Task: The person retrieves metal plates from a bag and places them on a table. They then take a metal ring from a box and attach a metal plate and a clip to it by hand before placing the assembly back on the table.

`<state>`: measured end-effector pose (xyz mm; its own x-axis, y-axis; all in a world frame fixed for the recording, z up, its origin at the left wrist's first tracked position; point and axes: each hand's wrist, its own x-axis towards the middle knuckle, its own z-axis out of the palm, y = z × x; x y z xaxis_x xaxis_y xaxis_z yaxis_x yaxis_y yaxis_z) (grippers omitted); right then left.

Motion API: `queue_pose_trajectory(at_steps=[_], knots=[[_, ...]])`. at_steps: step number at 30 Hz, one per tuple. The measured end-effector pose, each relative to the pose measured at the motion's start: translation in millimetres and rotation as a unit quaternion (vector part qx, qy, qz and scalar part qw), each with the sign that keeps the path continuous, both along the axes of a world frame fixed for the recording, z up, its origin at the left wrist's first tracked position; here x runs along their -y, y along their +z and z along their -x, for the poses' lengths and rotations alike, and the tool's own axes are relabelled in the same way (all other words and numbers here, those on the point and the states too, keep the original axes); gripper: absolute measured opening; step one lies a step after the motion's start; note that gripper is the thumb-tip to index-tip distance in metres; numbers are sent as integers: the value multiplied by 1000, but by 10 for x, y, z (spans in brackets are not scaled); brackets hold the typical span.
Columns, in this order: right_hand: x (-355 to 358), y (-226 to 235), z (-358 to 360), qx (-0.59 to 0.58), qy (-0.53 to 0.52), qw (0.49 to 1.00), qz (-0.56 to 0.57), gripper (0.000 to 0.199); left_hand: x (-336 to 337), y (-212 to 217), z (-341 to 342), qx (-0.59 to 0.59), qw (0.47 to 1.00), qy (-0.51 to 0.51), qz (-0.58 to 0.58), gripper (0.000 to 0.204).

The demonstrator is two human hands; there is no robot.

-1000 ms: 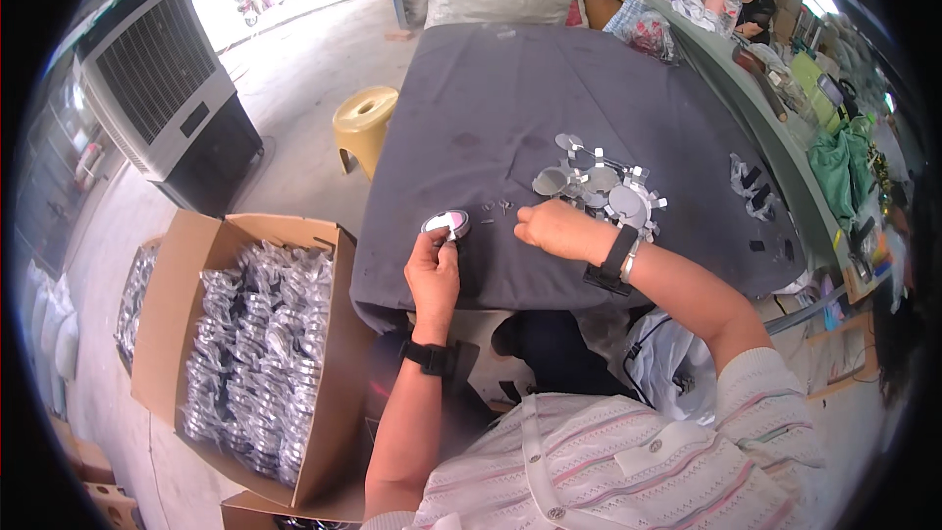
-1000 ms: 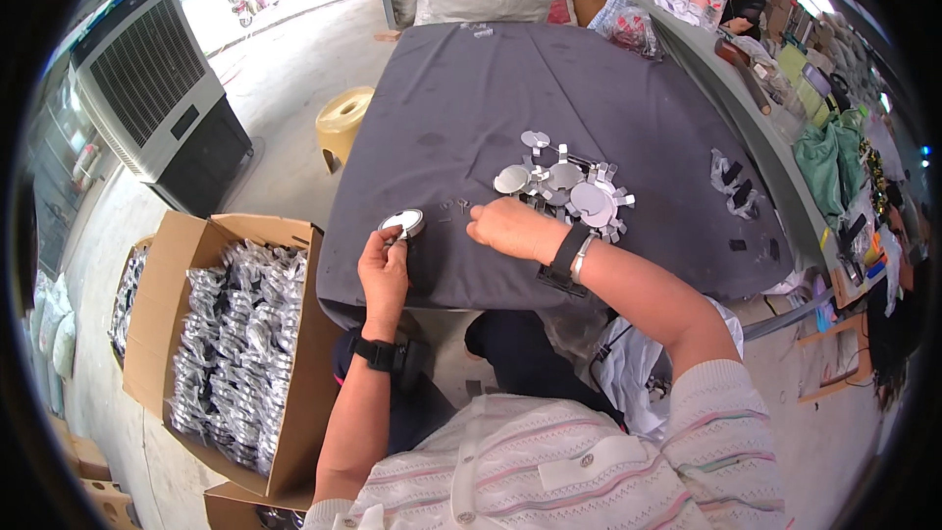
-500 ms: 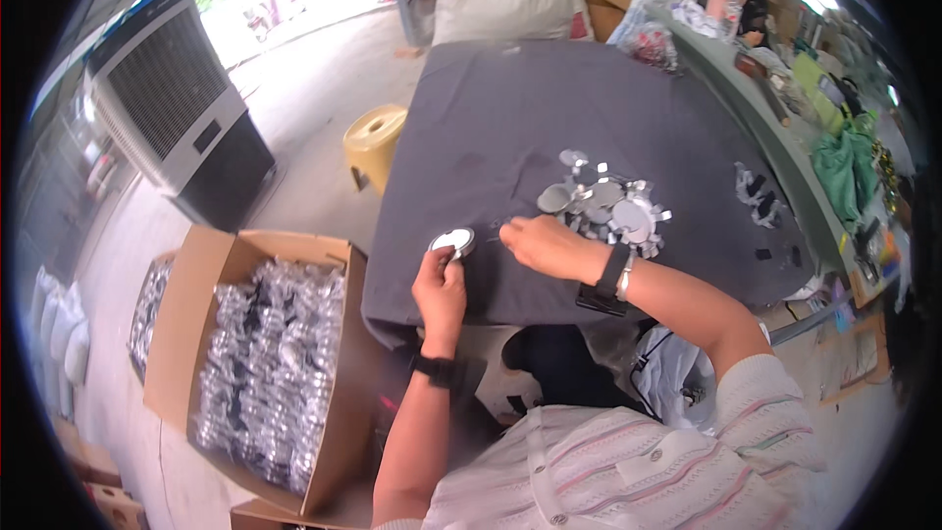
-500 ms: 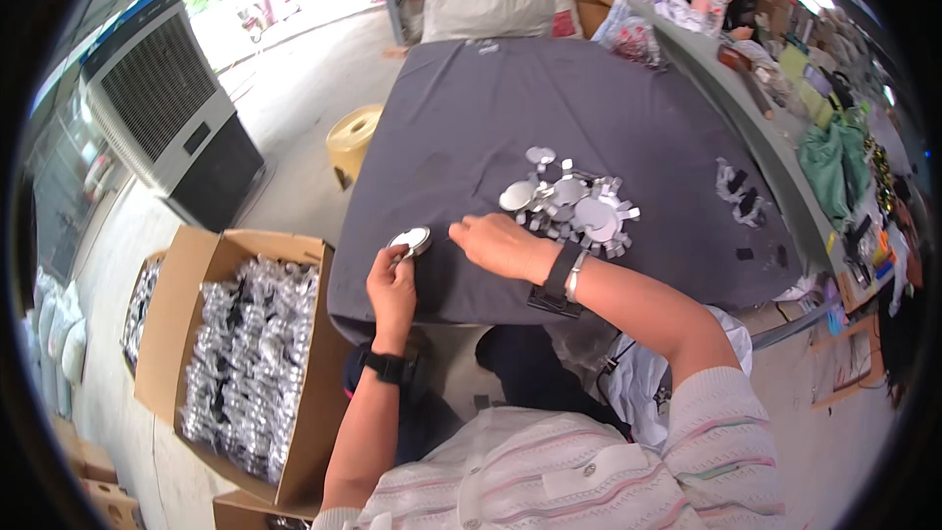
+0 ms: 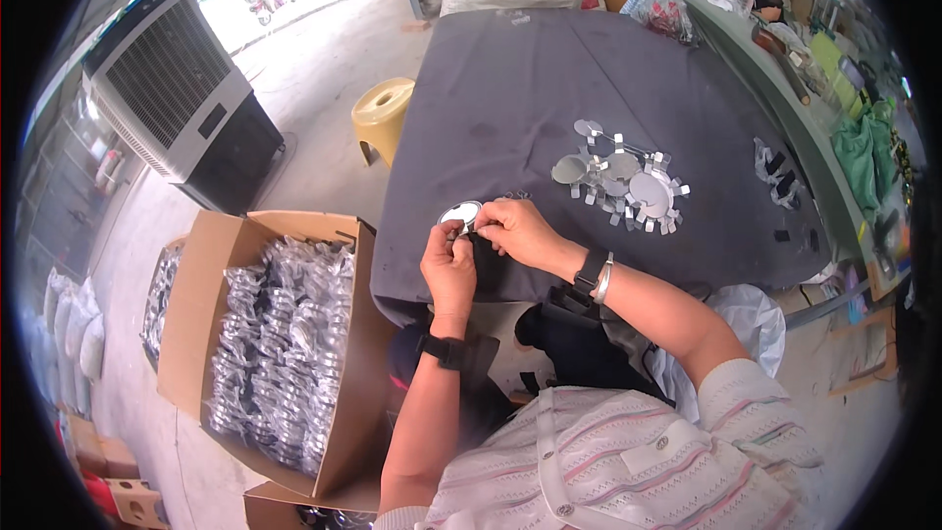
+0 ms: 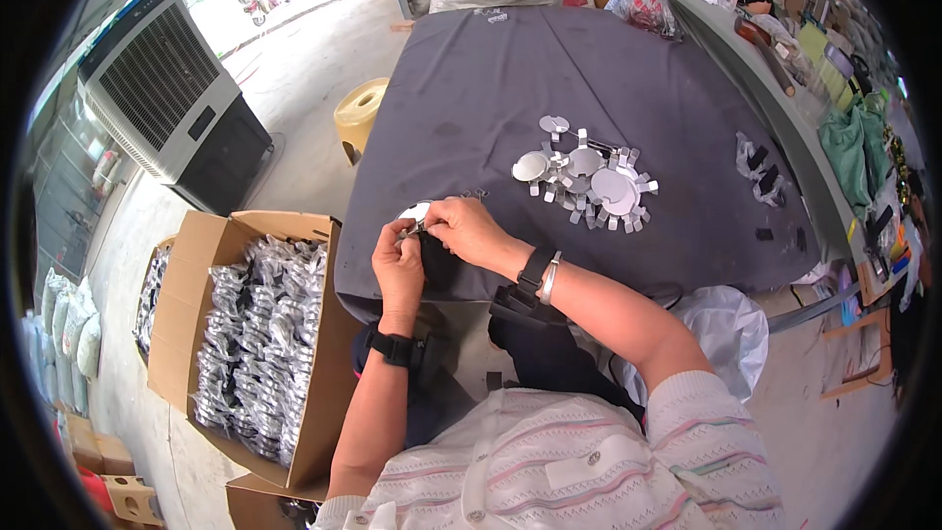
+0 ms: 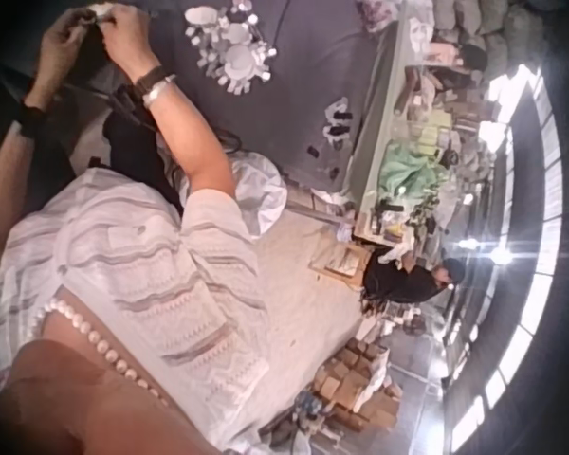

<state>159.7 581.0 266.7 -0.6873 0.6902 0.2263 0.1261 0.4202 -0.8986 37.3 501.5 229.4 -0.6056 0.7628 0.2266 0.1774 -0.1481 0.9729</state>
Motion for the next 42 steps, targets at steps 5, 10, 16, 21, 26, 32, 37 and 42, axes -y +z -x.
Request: queue_pose_trajectory(at_steps=[5, 10, 16, 21, 26, 32, 37, 42], knots=[[-43, 9, 24, 10, 16, 998, 57, 5, 18, 21, -7, 39, 999, -12, 16, 19], [-102, 23, 19, 14, 52, 999, -1, 5, 44, 11, -1, 55, 998, -15, 16, 19], [-110, 30, 87, -64, 40, 982, 176, 8, 28, -18, -6, 51, 999, -9, 0, 20], [-133, 61, 135, -85, 31, 972, 216, 12, 44, 74, -9, 49, 999, 5, -15, 21], [-185, -50, 133, -134, 19, 979, 155, 13, 1, 62, -11, -104, 994, 36, -19, 21], [19, 66, 249, -88, 48, 994, -47, 14, 180, 202, 117, 83, 995, -51, 15, 17], [-81, 114, 118, -92, 34, 957, -272, 20, 173, 209, 123, 117, 989, -86, 14, 17], [-286, 12, 180, -35, 50, 973, -222, 33, 161, 198, 157, 130, 987, -94, 9, 17]])
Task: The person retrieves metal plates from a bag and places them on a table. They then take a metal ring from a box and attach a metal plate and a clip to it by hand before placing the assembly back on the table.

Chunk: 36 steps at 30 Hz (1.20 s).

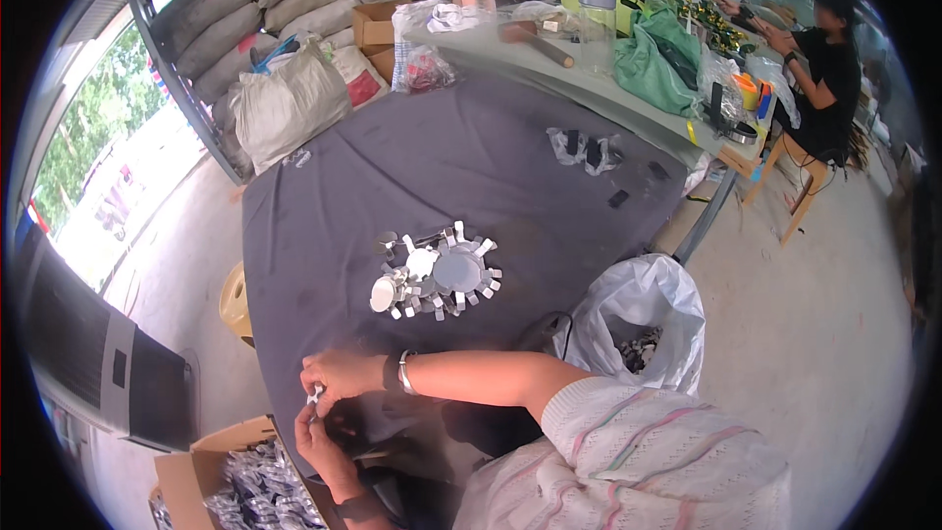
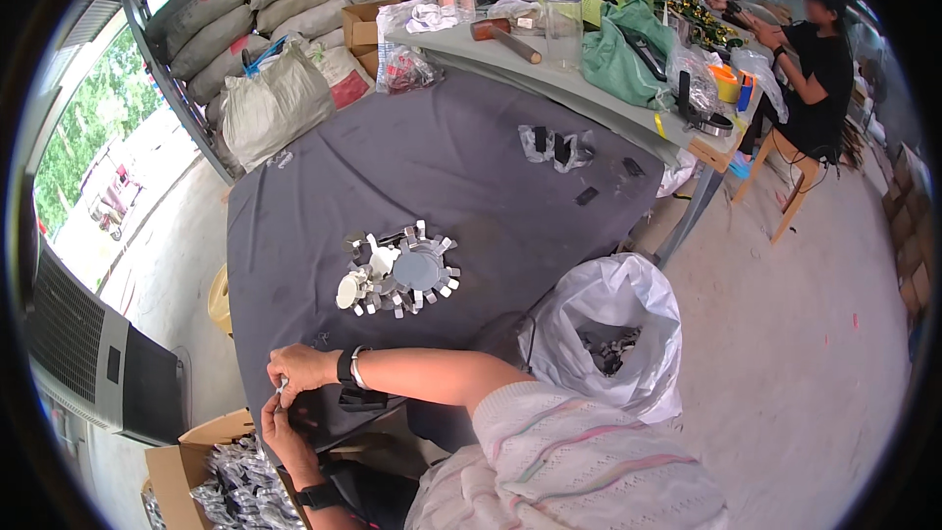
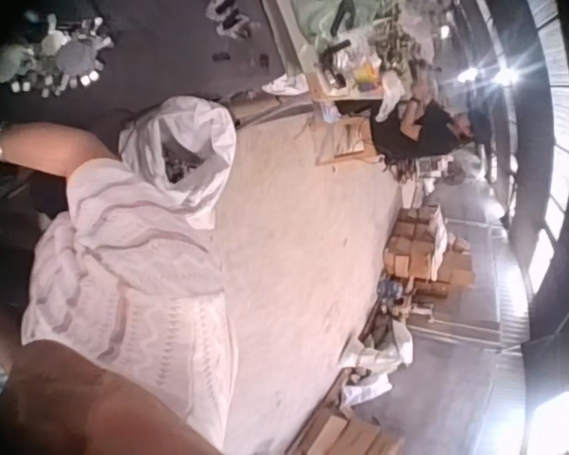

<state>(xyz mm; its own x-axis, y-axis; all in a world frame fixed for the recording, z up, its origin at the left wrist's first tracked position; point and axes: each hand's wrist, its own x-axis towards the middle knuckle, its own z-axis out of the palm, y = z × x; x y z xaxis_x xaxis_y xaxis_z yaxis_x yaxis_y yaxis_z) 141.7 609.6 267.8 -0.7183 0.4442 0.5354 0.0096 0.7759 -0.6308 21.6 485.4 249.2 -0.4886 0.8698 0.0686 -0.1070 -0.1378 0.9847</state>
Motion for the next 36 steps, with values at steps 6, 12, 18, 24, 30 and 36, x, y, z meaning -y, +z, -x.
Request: queue_pose_trajectory(at_steps=[6, 12, 18, 24, 30, 36], knots=[[144, 419, -669, 58, -180, 980, -57, 31, 6, -54, 48, -21, 999, 9, 24, 21], [-130, 606, -3085, 143, -635, 754, -87, 20, 70, 80, 23, -31, 998, 9, 48, 26], [32, 406, -4507, 265, -765, 572, 131, 43, 20, 94, 37, -9, 996, 6, 84, 29], [2, 155, -4852, 268, -752, 576, 177, 50, 56, 109, 23, -56, 993, 59, 87, 24], [-25, 45, -5162, 31, -726, 635, 263, 37, 25, 3, 161, -43, 994, 77, 64, 11], [-17, 508, -4029, -210, -418, 816, 340, 11, 116, 84, 253, -18, 996, 66, 60, 3]])
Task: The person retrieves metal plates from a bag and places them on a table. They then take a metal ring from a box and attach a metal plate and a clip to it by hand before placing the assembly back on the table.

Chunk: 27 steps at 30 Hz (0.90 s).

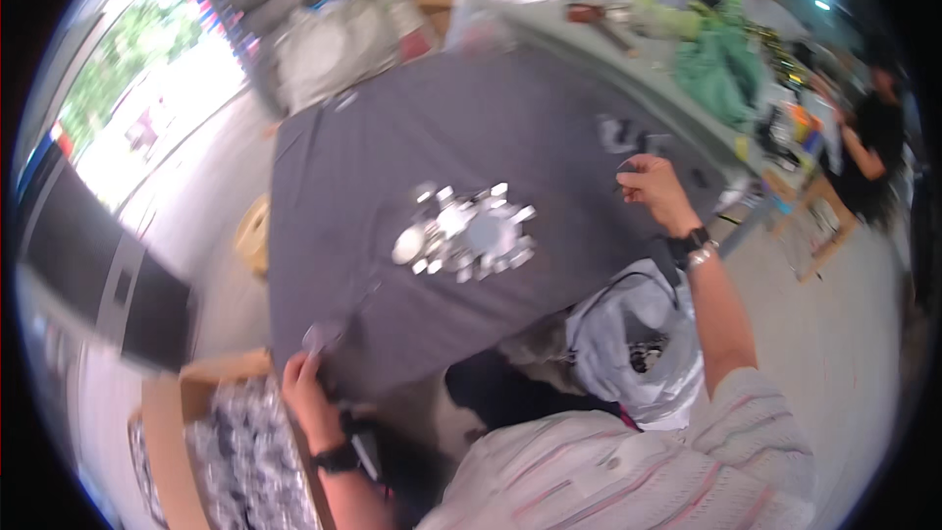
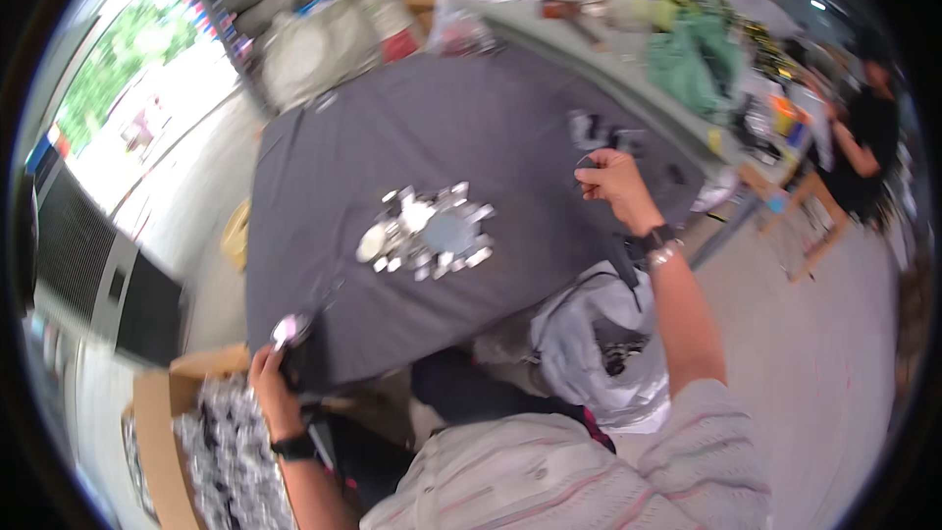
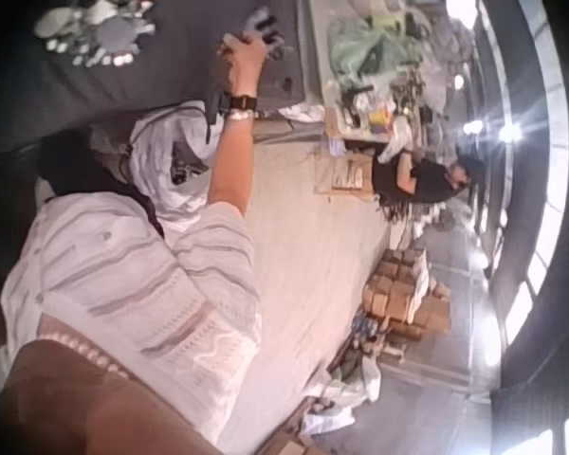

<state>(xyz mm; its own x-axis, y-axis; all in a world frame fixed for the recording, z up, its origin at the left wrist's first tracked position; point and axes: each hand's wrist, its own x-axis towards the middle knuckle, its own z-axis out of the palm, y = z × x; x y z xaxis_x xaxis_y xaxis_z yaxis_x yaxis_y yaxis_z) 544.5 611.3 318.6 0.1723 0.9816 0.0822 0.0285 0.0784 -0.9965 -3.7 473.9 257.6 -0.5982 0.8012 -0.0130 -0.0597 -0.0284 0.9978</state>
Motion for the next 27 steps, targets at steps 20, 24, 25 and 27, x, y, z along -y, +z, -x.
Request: queue_pose_trajectory(at_steps=[20, 24, 25, 27], knots=[[124, -491, 4012, 156, 478, 786, -359, 16, -172, -7, 126, 129, 981, -144, 13, 5], [131, -367, 4007, 242, 475, 772, -345, 19, -151, 7, 76, 103, 987, -124, 12, 5], [120, -345, 4008, 269, 469, 760, -360, 20, -146, -21, 63, 76, 990, -115, 7, 3], [97, -318, 4013, 280, 472, 752, -365, 19, -120, -115, 51, 25, 993, -111, -22, 2]])
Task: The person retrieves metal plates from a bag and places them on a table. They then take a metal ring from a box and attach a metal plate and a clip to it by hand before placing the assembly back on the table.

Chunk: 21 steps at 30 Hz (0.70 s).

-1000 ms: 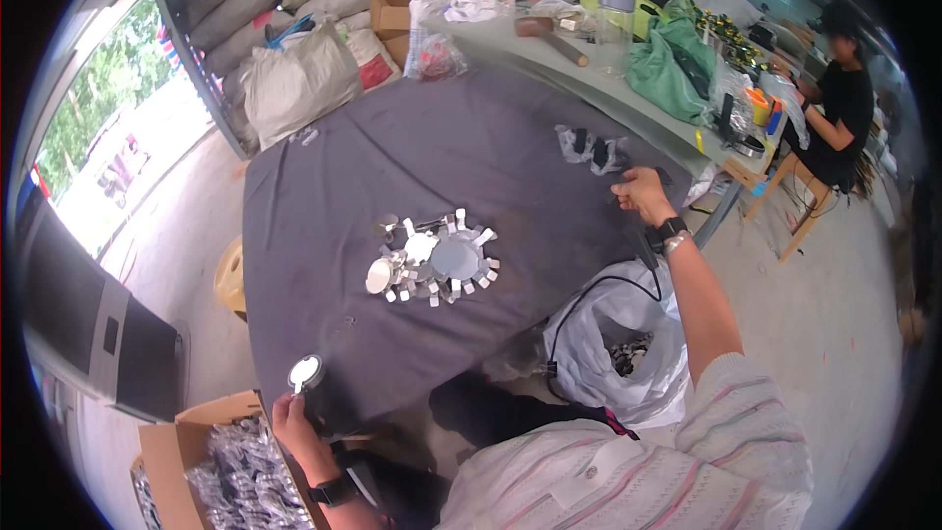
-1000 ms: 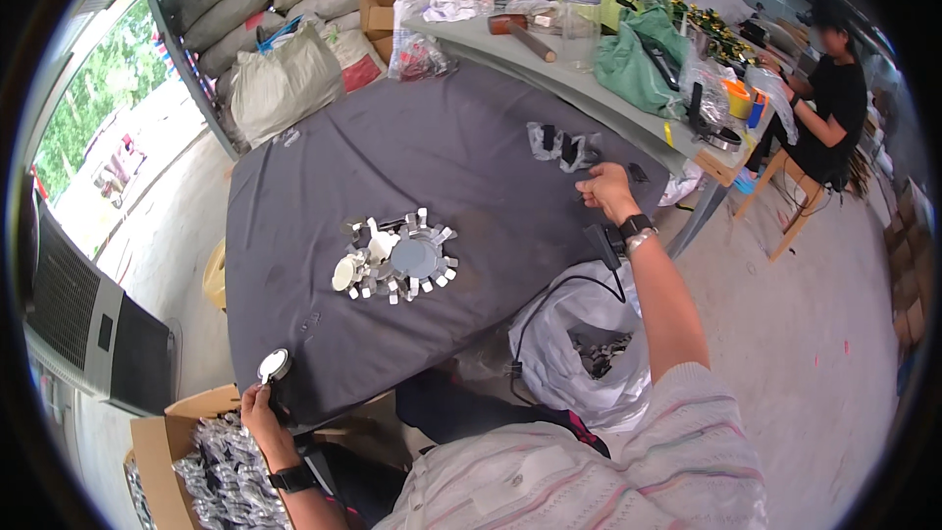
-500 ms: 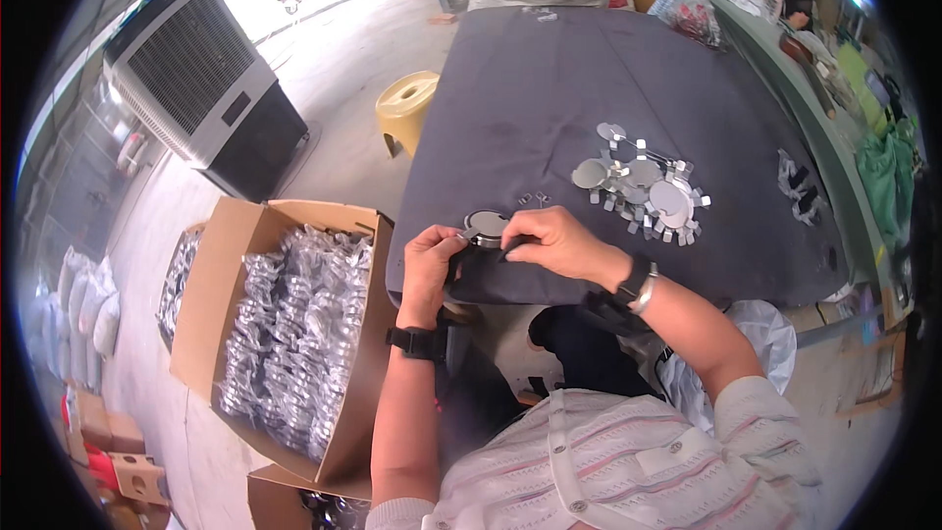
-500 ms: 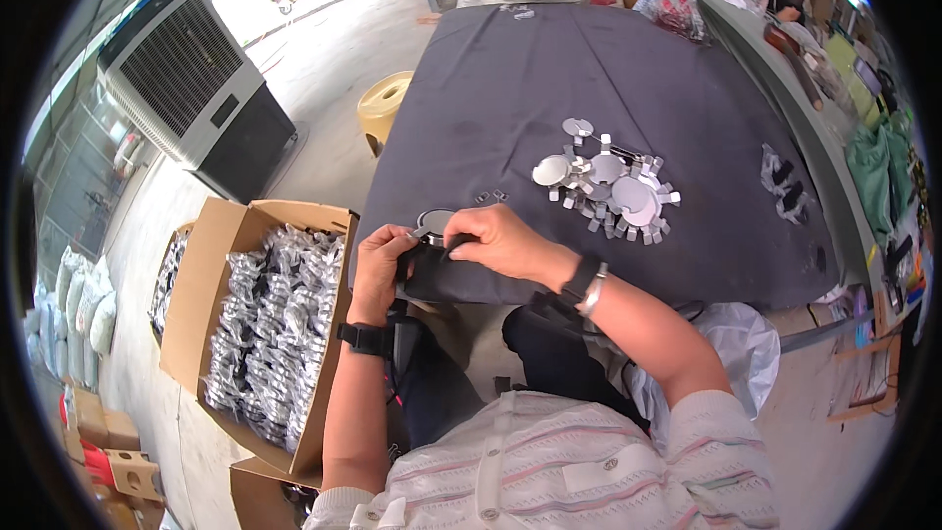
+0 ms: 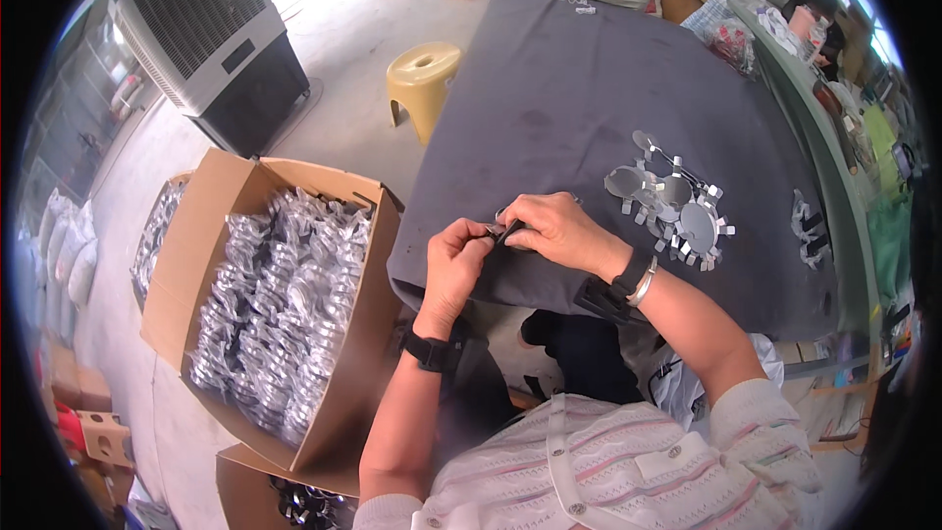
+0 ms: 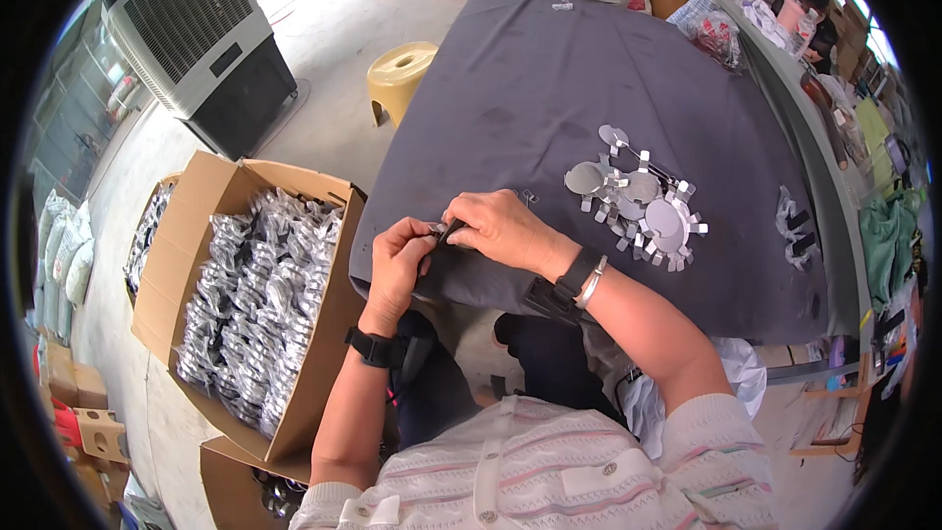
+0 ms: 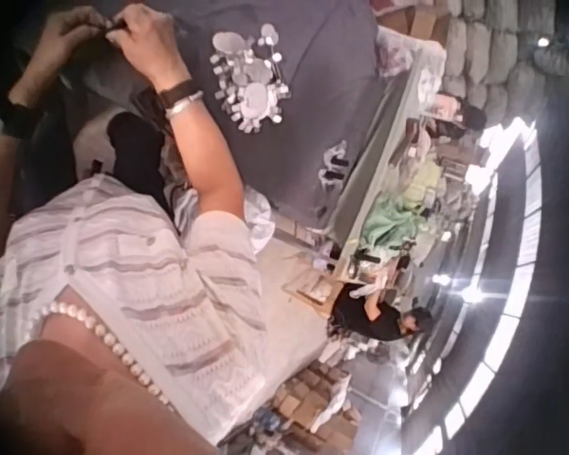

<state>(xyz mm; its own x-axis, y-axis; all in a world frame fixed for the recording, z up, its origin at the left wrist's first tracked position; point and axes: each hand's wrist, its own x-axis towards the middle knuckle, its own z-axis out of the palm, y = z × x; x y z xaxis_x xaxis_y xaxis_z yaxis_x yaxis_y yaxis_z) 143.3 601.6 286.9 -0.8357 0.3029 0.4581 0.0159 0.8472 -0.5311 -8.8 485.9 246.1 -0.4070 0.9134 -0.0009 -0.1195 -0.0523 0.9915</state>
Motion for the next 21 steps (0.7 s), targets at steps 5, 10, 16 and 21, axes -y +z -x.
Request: queue_pose_trajectory(at_steps=[5, 10, 16, 21], knots=[[-53, 90, 67, 39, 1, 999, -16, 18, 3, -76, -128, -294, 947, 83, -96, 21], [-149, 209, 249, 88, 37, 995, 34, 22, -34, -176, -83, -336, 929, 112, -112, 23], [-276, 295, 380, 164, 59, 982, 77, 18, -35, -122, -89, -358, 919, 131, -105, 23], [-340, 207, 226, 107, -12, 945, 309, 17, -31, -164, -71, -300, 942, 124, -81, 22]])
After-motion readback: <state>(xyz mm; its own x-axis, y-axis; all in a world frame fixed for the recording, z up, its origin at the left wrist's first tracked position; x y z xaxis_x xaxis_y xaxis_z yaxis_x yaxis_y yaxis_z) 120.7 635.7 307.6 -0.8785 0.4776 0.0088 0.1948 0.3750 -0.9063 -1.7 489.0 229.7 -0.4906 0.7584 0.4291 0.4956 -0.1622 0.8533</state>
